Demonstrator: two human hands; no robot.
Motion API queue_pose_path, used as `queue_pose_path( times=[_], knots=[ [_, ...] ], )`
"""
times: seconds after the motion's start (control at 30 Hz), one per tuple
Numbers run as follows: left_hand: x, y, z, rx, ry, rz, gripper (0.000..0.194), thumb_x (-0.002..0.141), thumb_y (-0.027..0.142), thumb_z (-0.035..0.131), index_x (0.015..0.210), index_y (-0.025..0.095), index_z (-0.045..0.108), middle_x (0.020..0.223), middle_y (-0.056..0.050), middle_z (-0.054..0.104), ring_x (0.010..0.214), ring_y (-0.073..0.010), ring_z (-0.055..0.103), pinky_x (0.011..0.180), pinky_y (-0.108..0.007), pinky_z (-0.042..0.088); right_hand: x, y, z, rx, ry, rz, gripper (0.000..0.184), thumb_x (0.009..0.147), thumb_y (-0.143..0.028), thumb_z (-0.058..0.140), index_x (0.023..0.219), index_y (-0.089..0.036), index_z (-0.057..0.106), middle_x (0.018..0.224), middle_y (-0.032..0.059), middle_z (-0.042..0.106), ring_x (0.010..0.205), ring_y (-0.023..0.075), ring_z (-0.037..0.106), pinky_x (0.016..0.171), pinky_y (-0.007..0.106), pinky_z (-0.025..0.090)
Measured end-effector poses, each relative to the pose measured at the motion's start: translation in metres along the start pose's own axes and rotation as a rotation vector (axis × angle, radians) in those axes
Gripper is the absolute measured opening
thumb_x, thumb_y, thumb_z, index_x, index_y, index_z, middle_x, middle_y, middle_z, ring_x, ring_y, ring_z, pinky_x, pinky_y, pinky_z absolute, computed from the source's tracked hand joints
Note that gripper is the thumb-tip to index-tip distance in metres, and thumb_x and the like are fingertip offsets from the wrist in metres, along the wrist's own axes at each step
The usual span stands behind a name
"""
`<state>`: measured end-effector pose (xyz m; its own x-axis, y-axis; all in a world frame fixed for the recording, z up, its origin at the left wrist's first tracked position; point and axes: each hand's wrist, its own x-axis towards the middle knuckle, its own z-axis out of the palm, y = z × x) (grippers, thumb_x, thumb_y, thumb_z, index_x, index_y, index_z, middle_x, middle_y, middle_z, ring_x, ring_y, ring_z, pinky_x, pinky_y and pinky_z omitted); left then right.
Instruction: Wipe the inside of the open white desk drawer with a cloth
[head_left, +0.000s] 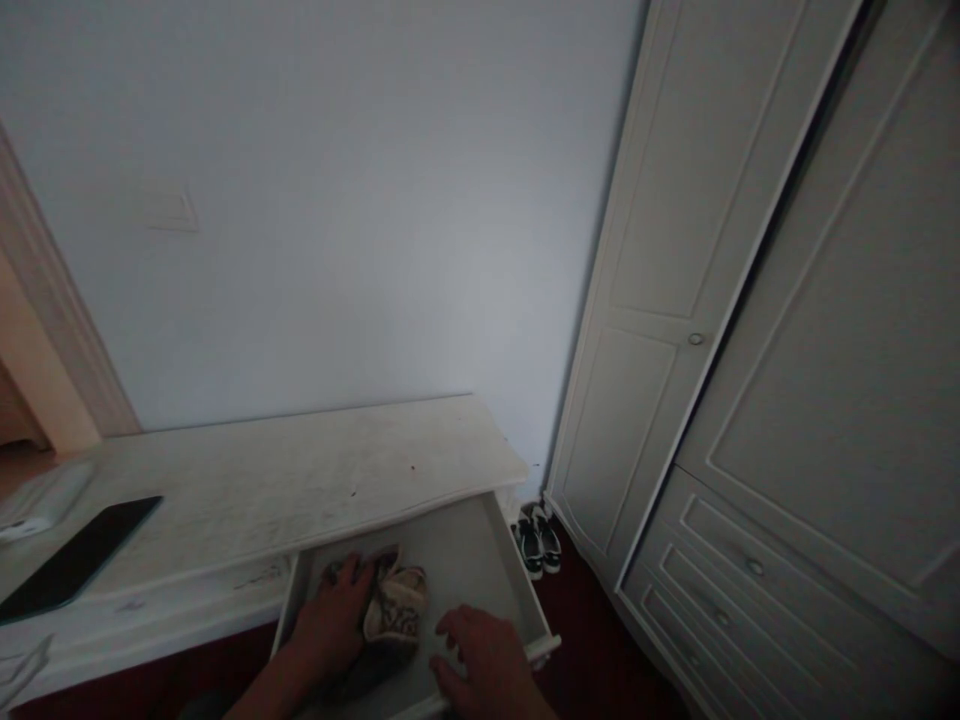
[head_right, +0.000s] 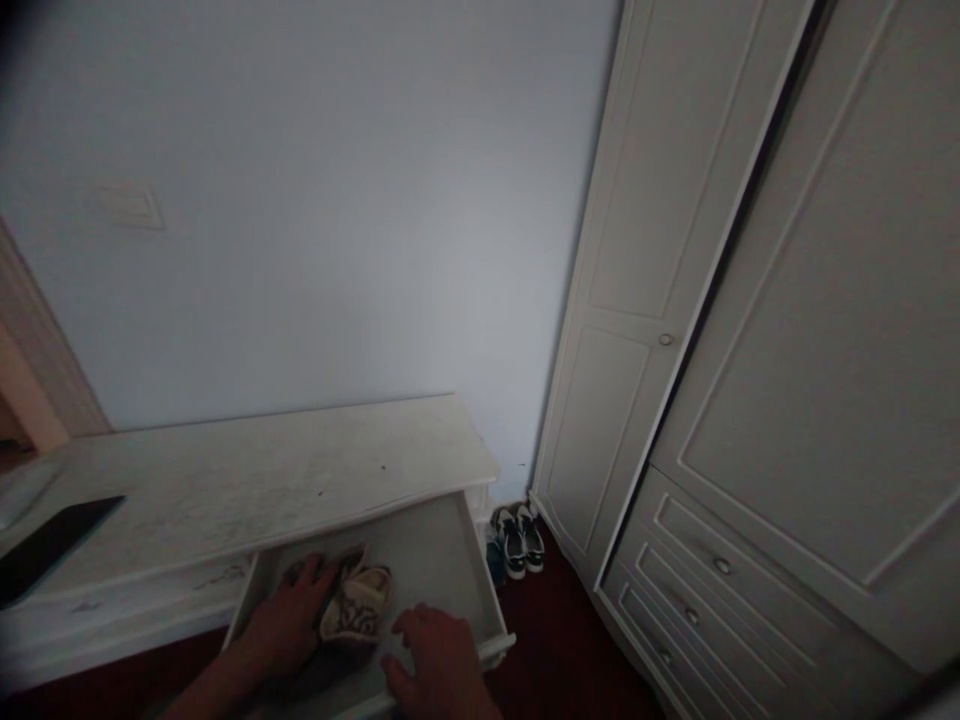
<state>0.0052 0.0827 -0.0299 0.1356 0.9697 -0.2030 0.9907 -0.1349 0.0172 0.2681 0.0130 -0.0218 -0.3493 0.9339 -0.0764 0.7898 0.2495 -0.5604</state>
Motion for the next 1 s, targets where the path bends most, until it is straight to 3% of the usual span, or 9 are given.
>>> queue_pose_path(
  times=[0.17, 0.27, 0.43, 0.57, 0.67, 0.77, 0.87, 1.0],
  knots=[
    [0.035, 0.014, -0.014, 0.017, 0.080, -0.014, 0.074, 0.087, 0.015, 0.043, 0.160, 0.016, 0.040, 0.167, -0.024, 0.038, 0.136, -0.0399, 0.058, 0.101, -0.054, 0.053, 0.009, -0.007, 0.007, -0.067, -0.063, 0.115, 0.047, 0.088, -0.058, 0.060, 0.127, -0.033, 0.066, 0.126, 0.0110, 0.071, 0.116, 0.0383, 0.068, 0.097, 0.051, 0.051],
    [0.054, 0.030, -0.017, 0.009, 0.120, 0.092, 0.068, 0.089, 0.011, 0.038, 0.155, 0.014, 0.048, 0.159, -0.023, 0.051, 0.137, -0.0375, 0.057, 0.109, -0.054, 0.049, 0.013, -0.006, 0.010, -0.109, -0.099, 0.098, 0.049, 0.089, -0.060, 0.058, 0.128, -0.031, 0.066, 0.125, 0.0137, 0.072, 0.116, 0.0406, 0.069, 0.095, 0.053, 0.053],
    [0.085, 0.078, -0.020, -0.103, 0.123, 0.324, 0.074, 0.087, 0.019, 0.049, 0.160, 0.023, 0.041, 0.166, -0.012, 0.045, 0.154, -0.0342, 0.039, 0.129, -0.051, 0.030, 0.019, 0.006, 0.034, -0.221, 0.035, 0.052, 0.045, 0.084, -0.056, 0.066, 0.119, -0.029, 0.069, 0.113, 0.0099, 0.076, 0.104, 0.0349, 0.073, 0.084, 0.044, 0.057],
    [0.097, 0.127, -0.031, -0.177, 0.098, 0.450, 0.075, 0.084, 0.027, 0.056, 0.158, 0.026, 0.045, 0.170, -0.011, 0.039, 0.154, -0.0378, 0.037, 0.127, -0.056, 0.033, 0.028, 0.025, 0.062, -0.324, 0.117, 0.021, 0.044, 0.078, -0.053, 0.073, 0.114, -0.029, 0.070, 0.106, 0.0057, 0.077, 0.095, 0.0300, 0.075, 0.071, 0.034, 0.056],
    [0.093, 0.147, -0.039, -0.180, 0.077, 0.508, 0.074, 0.080, 0.030, 0.059, 0.154, 0.025, 0.051, 0.169, -0.013, 0.038, 0.153, -0.0439, 0.035, 0.120, -0.064, 0.038, 0.033, 0.037, 0.076, -0.395, 0.152, 0.015, 0.044, 0.073, -0.057, 0.077, 0.106, -0.028, 0.071, 0.098, 0.0038, 0.077, 0.088, 0.0282, 0.074, 0.062, 0.030, 0.052],
    [0.083, 0.145, -0.039, -0.234, 0.023, 0.539, 0.063, 0.082, 0.036, 0.060, 0.144, 0.030, 0.059, 0.162, -0.011, 0.047, 0.146, -0.0447, 0.042, 0.110, -0.066, 0.046, 0.031, 0.045, 0.082, -0.446, 0.238, -0.060, 0.041, 0.073, -0.059, 0.078, 0.097, -0.027, 0.070, 0.089, 0.0020, 0.077, 0.076, 0.0241, 0.072, 0.055, 0.028, 0.045],
    [0.070, 0.129, -0.032, -0.349, -0.027, 0.593, 0.046, 0.084, 0.038, 0.060, 0.130, 0.037, 0.069, 0.147, -0.007, 0.058, 0.137, -0.0389, 0.051, 0.106, -0.058, 0.050, 0.023, 0.049, 0.081, -0.473, 0.409, -0.191, 0.035, 0.075, -0.056, 0.078, 0.089, -0.026, 0.065, 0.079, -0.0005, 0.074, 0.066, 0.0200, 0.068, 0.052, 0.028, 0.038],
    [0.048, 0.100, -0.023, -0.423, -0.128, 0.678, 0.039, 0.080, 0.033, 0.064, 0.118, 0.038, 0.075, 0.135, -0.004, 0.064, 0.126, -0.0315, 0.058, 0.105, -0.046, 0.050, 0.011, 0.043, 0.071, -0.484, 0.642, -0.330, 0.025, 0.080, -0.041, 0.073, 0.081, -0.025, 0.054, 0.070, -0.0028, 0.069, 0.061, 0.0164, 0.064, 0.054, 0.029, 0.036]
  ],
)
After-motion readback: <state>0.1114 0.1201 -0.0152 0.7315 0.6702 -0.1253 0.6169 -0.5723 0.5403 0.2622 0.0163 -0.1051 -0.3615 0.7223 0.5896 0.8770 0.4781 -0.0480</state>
